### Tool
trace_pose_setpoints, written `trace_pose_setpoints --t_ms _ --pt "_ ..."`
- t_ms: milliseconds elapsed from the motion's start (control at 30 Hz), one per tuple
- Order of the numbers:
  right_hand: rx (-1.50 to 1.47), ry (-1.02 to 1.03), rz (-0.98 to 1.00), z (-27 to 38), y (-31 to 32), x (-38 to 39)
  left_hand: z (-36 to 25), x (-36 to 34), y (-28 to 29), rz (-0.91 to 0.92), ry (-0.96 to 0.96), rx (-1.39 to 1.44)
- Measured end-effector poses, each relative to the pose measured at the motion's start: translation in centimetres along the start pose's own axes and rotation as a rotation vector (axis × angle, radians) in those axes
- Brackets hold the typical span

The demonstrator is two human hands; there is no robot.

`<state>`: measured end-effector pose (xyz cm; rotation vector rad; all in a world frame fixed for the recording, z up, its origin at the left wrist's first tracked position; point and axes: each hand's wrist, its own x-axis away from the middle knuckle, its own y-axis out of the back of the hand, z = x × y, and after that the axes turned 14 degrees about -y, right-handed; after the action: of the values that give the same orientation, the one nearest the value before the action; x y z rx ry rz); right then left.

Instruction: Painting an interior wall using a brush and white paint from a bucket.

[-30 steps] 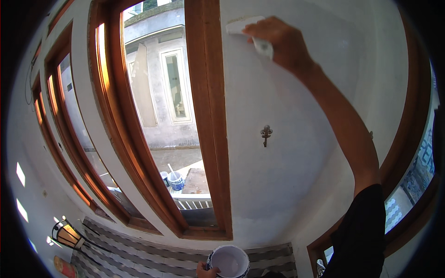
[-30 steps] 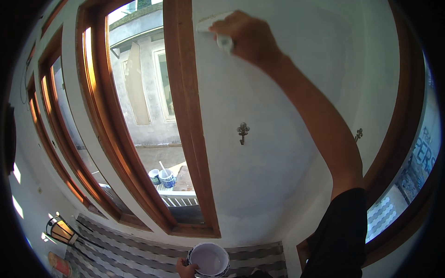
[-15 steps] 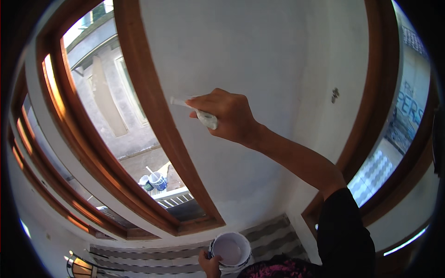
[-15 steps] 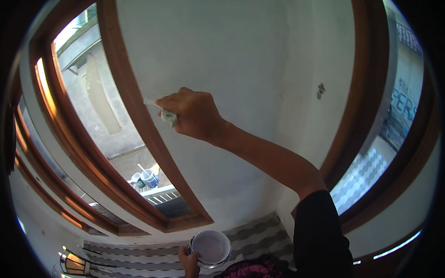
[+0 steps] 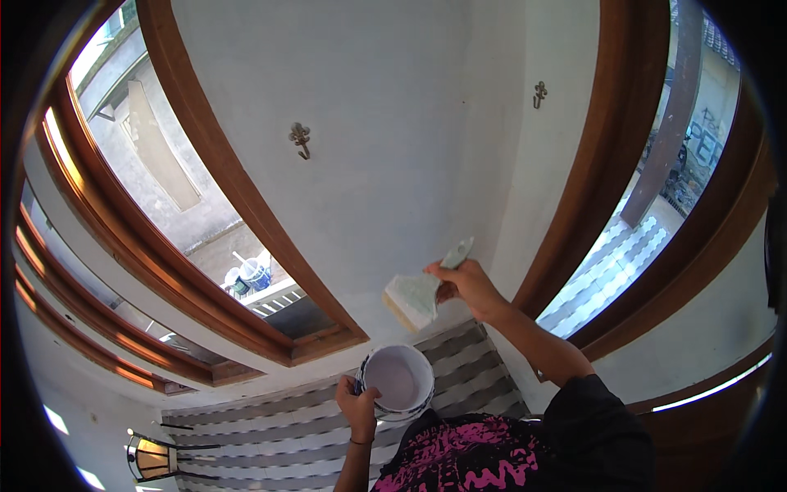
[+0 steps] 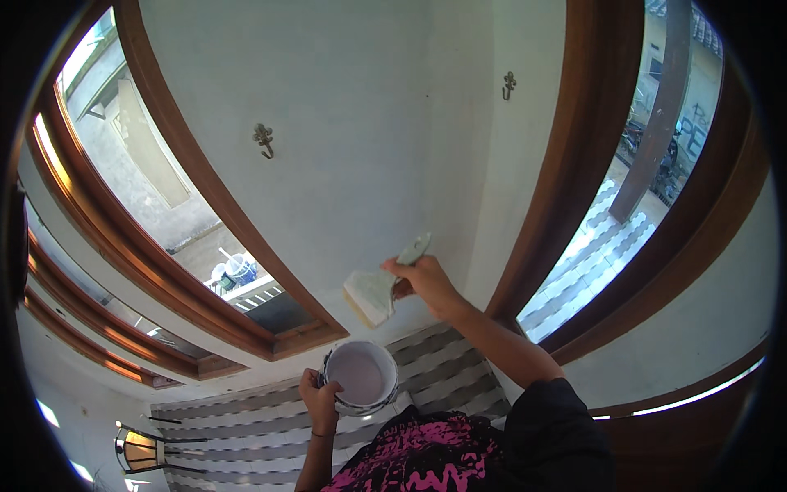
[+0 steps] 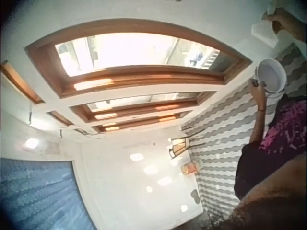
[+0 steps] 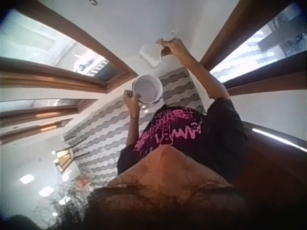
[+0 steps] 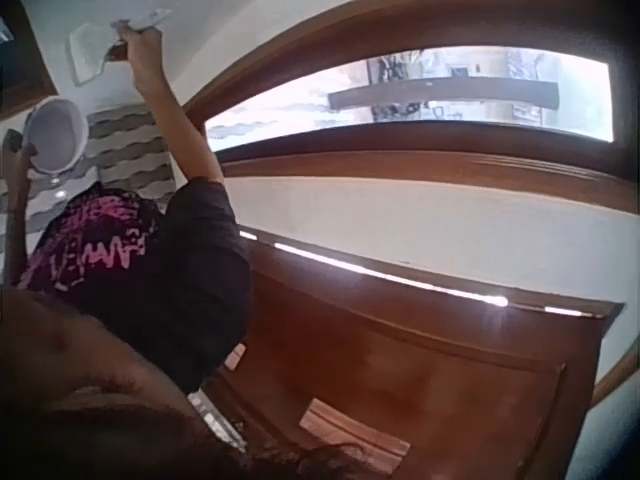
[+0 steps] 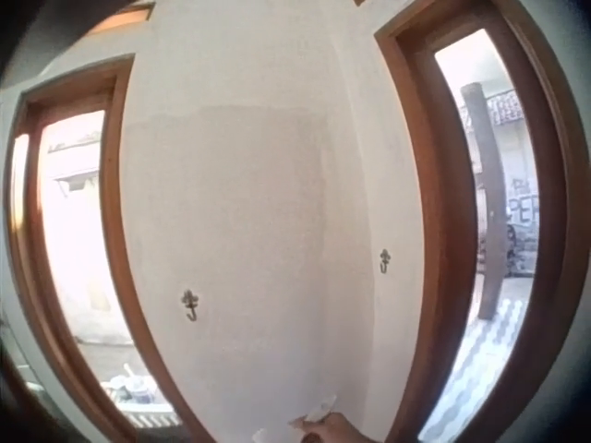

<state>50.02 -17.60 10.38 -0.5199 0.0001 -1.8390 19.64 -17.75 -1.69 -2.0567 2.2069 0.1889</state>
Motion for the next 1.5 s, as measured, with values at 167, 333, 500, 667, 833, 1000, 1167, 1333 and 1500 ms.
trace_pose_setpoints --t_ms 167,333,500,667,833,1000,1167,1333,1500 --pt "-0.033 -0.090 0.042 -3.7 2.3 5.2 -0.4 1.5 -2.2 0.011 -0.104 -0.123" --pt "-0.016 -0.038 0.074 -5.0 3.6 8.8 -2.6 2.6 -4.0 0.047 -0.130 -0.165" --pt "0.013 0.037 0.109 -4.8 4.5 10.9 -5.2 2.2 -6.2 0.040 -0.264 -0.176" --pt "0.137 0.056 0.068 -5.7 4.5 11.6 -6.3 2.6 -7.0 0.023 -0.343 -0.196" --pt "0.230 0.070 -0.017 -7.8 3.2 11.4 -5.1 3.2 -7.7 -0.006 -0.308 -0.183" --pt "0.469 0.221 -0.074 -10.9 0.9 10.9 -4.5 4.4 -8.4 -0.012 -0.275 -0.165" --pt "0.618 0.227 -0.173 -12.7 -1.2 9.3 -2.9 5.1 -8.7 -0.036 -0.253 -0.132" --pt "0.797 0.354 -0.244 -16.1 -1.0 5.6 -2.2 5.3 -8.7 -0.052 -0.202 -0.188" --pt "0.628 0.251 -0.081 -14.2 0.2 6.5 -1.5 4.7 -8.1 -0.095 -0.208 -0.181"
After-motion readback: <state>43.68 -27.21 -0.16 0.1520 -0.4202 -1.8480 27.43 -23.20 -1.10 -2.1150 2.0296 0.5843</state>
